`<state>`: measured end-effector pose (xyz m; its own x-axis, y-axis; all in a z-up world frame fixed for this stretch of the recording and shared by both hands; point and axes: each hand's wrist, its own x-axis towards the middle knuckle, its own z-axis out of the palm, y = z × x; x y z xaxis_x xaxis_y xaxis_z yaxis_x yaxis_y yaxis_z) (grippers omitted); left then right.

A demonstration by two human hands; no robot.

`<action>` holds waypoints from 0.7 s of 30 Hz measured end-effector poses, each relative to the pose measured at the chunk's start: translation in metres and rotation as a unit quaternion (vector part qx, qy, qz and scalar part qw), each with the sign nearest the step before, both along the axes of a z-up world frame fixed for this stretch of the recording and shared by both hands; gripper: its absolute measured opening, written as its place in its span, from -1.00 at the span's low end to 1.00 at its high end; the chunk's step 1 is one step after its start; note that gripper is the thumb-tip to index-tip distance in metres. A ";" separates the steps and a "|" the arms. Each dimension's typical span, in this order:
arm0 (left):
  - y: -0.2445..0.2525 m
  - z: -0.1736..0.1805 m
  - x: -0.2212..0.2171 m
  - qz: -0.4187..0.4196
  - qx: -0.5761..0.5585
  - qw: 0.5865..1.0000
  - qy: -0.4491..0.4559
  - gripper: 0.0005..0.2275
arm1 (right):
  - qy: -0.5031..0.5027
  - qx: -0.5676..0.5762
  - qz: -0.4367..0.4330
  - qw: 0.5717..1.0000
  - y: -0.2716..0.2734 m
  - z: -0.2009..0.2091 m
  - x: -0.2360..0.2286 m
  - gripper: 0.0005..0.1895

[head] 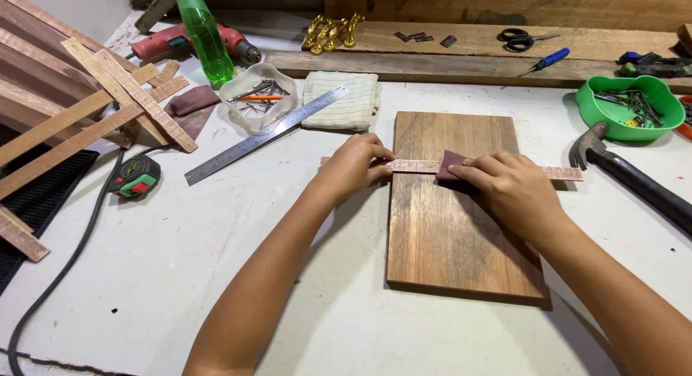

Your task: The person is sanding a small wooden strip manually with a piece of sandpaper on a workbench.

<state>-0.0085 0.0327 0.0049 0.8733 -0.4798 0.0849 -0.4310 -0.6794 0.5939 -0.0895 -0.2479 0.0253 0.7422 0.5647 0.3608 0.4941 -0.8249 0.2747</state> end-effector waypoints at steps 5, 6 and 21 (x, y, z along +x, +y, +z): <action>-0.001 0.002 0.001 -0.009 -0.002 1.000 -0.017 -0.76 | 0.015 -0.003 -0.045 0.999 -0.016 -0.008 0.000 -0.67; -0.001 0.000 0.001 -0.006 0.000 1.000 -0.025 -0.76 | 0.011 -0.005 -0.048 0.999 -0.014 -0.009 0.002 -0.68; 0.005 -0.003 0.005 -0.012 0.001 0.999 -0.035 -0.76 | -0.004 0.028 -0.004 1.000 0.009 -0.018 0.012 -0.71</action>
<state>-0.0035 0.0378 0.0021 0.8533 -0.5012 0.1440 -0.4879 -0.6697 0.5599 -0.0770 -0.2390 0.0070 0.7432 0.5385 0.3971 0.4863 -0.8424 0.2322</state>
